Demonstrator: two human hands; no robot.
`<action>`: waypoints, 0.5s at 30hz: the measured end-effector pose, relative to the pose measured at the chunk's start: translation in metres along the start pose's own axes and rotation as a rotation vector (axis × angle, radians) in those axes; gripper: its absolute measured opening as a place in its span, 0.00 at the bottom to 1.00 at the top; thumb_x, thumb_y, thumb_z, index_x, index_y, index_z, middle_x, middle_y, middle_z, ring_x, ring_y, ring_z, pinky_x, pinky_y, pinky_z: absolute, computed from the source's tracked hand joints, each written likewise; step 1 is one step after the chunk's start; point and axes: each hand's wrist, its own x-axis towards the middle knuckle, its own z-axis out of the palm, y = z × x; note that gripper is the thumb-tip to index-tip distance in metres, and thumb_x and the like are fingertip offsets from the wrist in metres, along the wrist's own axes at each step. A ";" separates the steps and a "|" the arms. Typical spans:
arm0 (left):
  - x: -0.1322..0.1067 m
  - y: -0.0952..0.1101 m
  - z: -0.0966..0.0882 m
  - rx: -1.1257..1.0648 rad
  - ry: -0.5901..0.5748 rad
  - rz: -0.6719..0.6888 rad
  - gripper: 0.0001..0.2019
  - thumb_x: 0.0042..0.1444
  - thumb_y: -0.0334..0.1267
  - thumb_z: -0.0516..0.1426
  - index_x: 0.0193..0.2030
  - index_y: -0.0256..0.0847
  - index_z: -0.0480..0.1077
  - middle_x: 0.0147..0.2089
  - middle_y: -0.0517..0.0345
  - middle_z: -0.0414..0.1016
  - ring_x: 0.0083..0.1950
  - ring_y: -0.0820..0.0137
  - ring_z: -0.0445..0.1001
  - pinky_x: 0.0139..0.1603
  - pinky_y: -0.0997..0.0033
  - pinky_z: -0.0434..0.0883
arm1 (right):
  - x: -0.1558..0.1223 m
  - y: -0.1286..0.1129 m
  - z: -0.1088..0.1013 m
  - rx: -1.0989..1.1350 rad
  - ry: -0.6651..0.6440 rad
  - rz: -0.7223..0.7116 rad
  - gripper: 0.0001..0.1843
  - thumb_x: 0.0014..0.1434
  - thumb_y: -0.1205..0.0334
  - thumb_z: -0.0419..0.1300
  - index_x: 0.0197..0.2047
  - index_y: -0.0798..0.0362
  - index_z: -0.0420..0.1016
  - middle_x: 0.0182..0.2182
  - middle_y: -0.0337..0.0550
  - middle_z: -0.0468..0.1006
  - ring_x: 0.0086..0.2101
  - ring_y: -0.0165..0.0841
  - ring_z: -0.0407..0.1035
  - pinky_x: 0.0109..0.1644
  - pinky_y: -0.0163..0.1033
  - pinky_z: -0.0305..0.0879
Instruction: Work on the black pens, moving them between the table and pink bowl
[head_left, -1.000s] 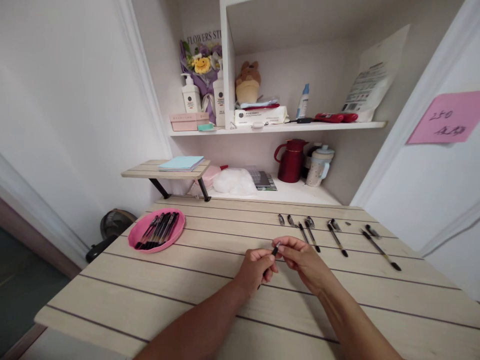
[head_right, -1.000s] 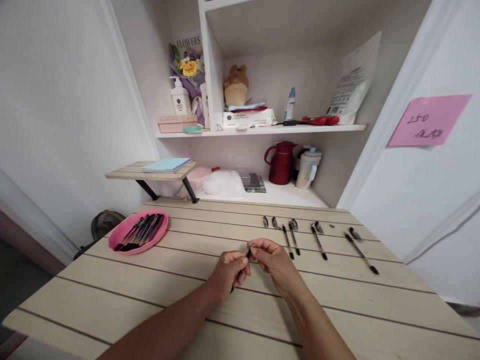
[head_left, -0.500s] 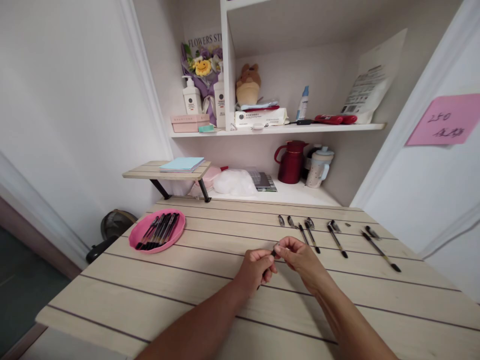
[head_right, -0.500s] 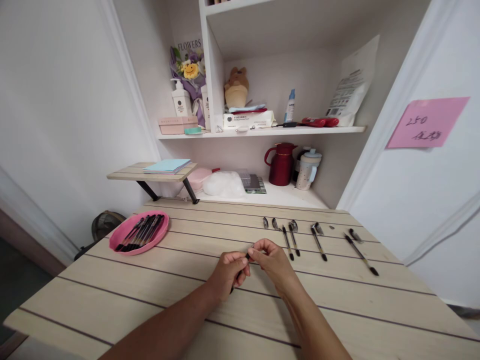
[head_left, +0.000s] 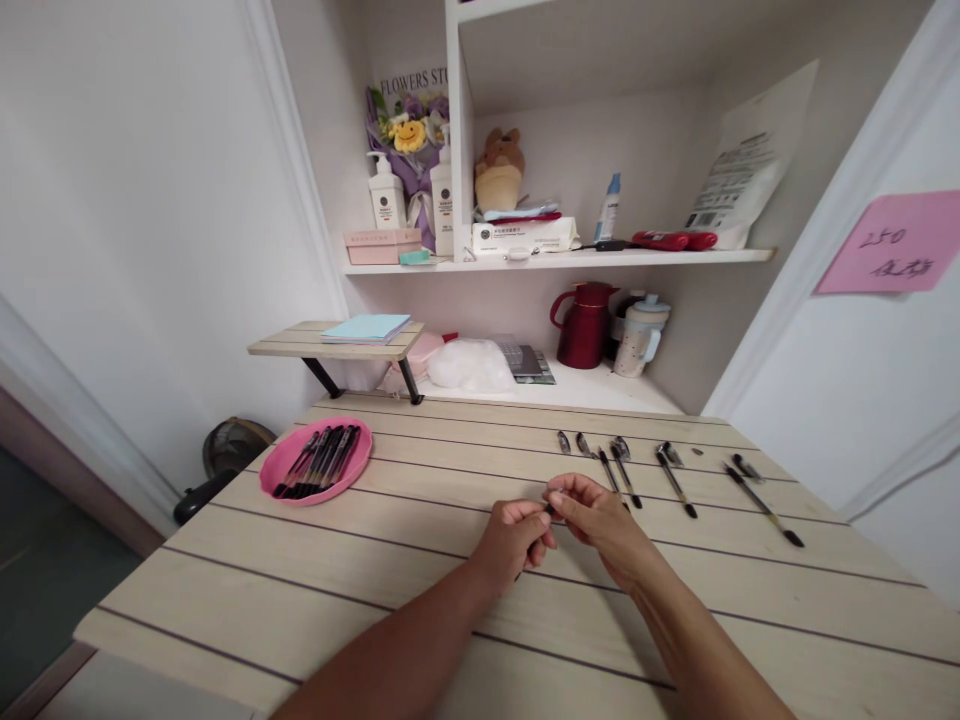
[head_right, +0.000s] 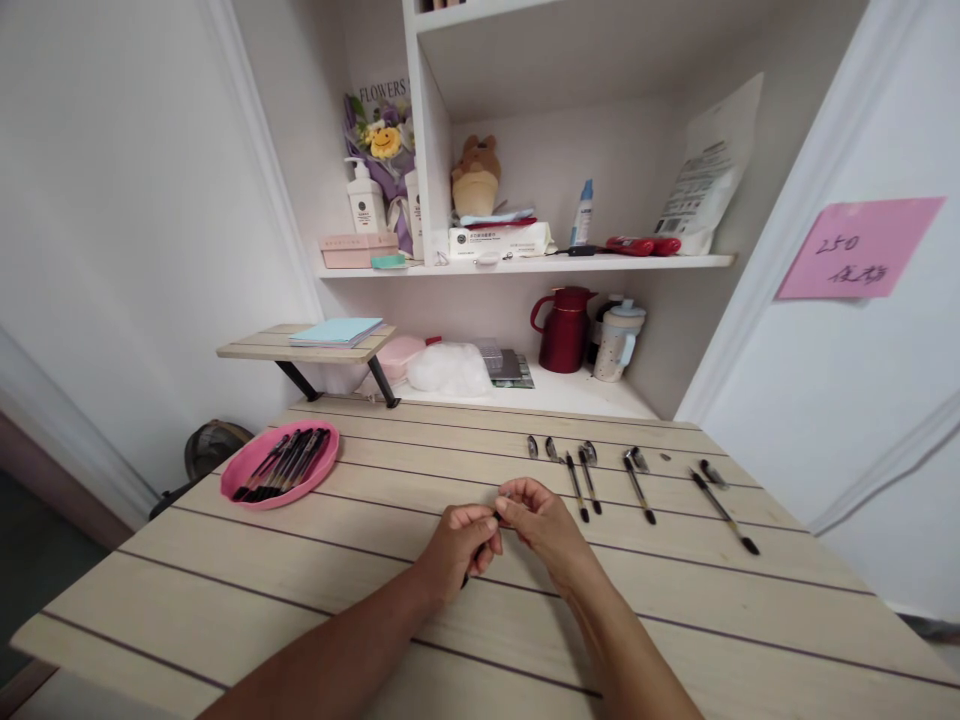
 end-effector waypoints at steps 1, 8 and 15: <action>0.000 -0.001 0.000 -0.014 0.003 0.002 0.14 0.46 0.46 0.54 0.23 0.34 0.67 0.14 0.63 0.61 0.13 0.82 0.53 0.15 0.79 0.48 | -0.001 -0.001 -0.001 0.010 -0.006 0.023 0.20 0.41 0.51 0.64 0.37 0.52 0.71 0.19 0.35 0.69 0.17 0.22 0.52 0.19 0.30 0.44; 0.002 -0.004 -0.001 -0.044 0.005 -0.002 0.13 0.46 0.44 0.54 0.26 0.33 0.68 0.18 0.62 0.64 0.13 0.82 0.54 0.14 0.79 0.48 | 0.004 0.007 -0.003 -0.036 0.014 -0.036 0.15 0.44 0.51 0.63 0.27 0.56 0.72 0.17 0.36 0.68 0.16 0.21 0.48 0.19 0.31 0.41; 0.004 -0.004 -0.003 -0.104 0.009 -0.028 0.18 0.45 0.46 0.55 0.35 0.31 0.70 0.21 0.61 0.66 0.14 0.82 0.55 0.14 0.80 0.47 | 0.004 0.005 -0.006 -0.011 0.019 -0.015 0.22 0.45 0.49 0.62 0.40 0.54 0.72 0.20 0.37 0.70 0.17 0.21 0.50 0.19 0.30 0.42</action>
